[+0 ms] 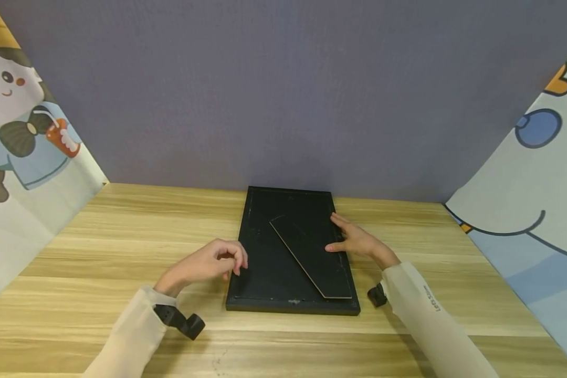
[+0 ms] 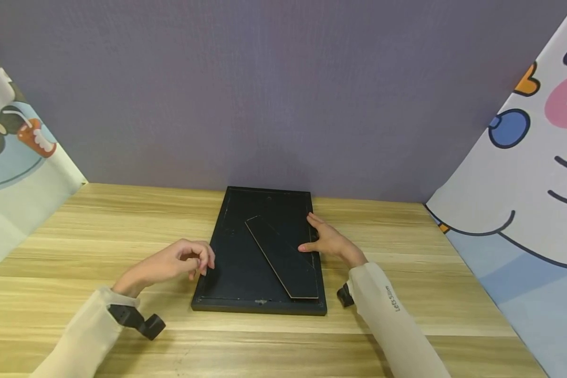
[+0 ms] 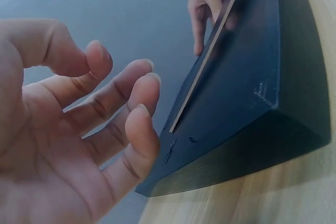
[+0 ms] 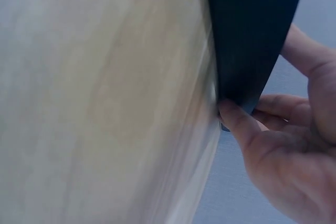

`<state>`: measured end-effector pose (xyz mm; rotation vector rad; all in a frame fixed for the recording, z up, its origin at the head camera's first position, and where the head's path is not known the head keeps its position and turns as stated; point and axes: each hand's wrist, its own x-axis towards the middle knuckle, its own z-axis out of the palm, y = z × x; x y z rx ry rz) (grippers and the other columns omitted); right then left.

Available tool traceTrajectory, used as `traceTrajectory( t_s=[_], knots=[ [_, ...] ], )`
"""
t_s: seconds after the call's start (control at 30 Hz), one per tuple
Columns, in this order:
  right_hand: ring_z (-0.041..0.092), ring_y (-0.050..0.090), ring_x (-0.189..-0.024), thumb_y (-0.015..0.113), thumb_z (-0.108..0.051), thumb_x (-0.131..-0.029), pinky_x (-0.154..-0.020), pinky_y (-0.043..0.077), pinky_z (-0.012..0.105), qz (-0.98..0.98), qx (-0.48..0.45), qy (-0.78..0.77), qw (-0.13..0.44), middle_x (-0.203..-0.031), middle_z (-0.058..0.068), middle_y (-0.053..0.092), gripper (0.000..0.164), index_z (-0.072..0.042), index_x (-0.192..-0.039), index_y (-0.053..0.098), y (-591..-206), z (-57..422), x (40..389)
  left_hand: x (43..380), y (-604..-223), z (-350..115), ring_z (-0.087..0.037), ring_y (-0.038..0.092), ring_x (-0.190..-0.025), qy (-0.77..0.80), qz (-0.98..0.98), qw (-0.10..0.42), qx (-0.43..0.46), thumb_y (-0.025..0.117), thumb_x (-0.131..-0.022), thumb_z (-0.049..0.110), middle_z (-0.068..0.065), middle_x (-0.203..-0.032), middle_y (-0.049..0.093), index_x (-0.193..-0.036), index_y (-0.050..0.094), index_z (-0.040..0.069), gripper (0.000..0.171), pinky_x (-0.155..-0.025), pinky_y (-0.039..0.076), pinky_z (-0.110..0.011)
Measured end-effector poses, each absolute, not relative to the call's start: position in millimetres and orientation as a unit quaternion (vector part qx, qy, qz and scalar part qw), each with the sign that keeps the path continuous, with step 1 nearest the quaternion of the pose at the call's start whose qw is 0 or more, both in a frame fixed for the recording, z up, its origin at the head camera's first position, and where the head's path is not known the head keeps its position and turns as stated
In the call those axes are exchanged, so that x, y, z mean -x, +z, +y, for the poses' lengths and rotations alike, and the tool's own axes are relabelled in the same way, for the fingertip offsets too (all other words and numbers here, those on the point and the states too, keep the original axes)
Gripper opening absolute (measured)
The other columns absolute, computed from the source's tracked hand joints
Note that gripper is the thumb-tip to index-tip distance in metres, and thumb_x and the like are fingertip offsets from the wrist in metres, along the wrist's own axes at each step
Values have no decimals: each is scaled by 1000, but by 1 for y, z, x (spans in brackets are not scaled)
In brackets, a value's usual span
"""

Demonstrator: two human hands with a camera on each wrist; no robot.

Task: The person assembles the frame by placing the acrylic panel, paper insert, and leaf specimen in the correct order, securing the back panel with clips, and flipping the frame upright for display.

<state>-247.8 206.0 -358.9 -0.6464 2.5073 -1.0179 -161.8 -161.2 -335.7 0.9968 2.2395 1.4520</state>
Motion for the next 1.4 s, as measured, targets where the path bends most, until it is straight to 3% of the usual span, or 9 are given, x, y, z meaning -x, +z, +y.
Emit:
traceTrajectory(
  t_s=[0.13, 0.37, 0.57, 0.67, 0.93, 1.2, 1.4],
  knots=[
    [50, 15, -140, 68, -24, -88, -108, 30, 60, 894, 237, -343, 167, -156, 29, 1, 90, 11, -148, 9, -361, 206, 246, 162, -340, -160, -23, 56, -83, 501, 776, 144, -355, 41, -81, -6, -17, -96, 57, -71, 53, -3, 16, -54, 50, -28],
    [53, 27, -134, 69, -23, -88, -104, 36, 59, 897, 254, -322, 166, -154, 32, 7, 89, 14, -146, 13, -358, 209, 238, 164, -343, -160, -31, 55, -94, 506, 784, 125, -336, 51, -78, -11, -19, -97, 59, -70, 54, 2, 16, -64, 50, -27],
    [52, 26, -135, 69, -20, -87, -104, 36, 58, 891, 265, -330, 162, -153, 34, 8, 87, 16, -145, 15, -359, 216, 229, 165, -344, -159, -13, 57, -94, 497, 787, 124, -344, 55, -85, -7, -18, -98, 62, -76, 64, -1, 14, -71, 53, -27],
    [52, 25, -135, 68, -18, -88, -104, 35, 59, 887, 269, -341, 159, -153, 35, 9, 85, 17, -144, 15, -361, 218, 225, 165, -346, -157, -13, 56, -93, 495, 786, 123, -351, 51, -84, -8, -15, -96, 62, -73, 63, 0, 18, -77, 51, -27],
    [54, 19, -136, 67, -12, -89, -106, 31, 59, 865, 269, -390, 169, -153, 35, 4, 84, 17, -144, 12, -364, 224, 217, 164, -352, -152, -21, 53, -89, 488, 787, 123, -358, 41, -75, -8, -13, -91, 58, -63, 47, 5, 19, -69, 43, -29],
    [51, 19, -138, 66, -15, -90, -107, 32, 57, 861, 268, -398, 169, -154, 32, 5, 84, 13, -147, 11, -362, 225, 215, 161, -355, -150, -11, 46, -77, 471, 792, 127, -366, 40, -73, -11, -2, -79, 48, -59, 44, 5, 21, -64, 38, -25],
    [51, 18, -138, 66, -12, -89, -107, 31, 57, 858, 261, -407, 175, -155, 32, 4, 85, 13, -147, 10, -362, 226, 216, 159, -352, -144, -6, 41, -67, 460, 792, 134, -378, 37, -79, -13, 2, -74, 43, -54, 45, 1, 29, -61, 38, -21]
  ],
)
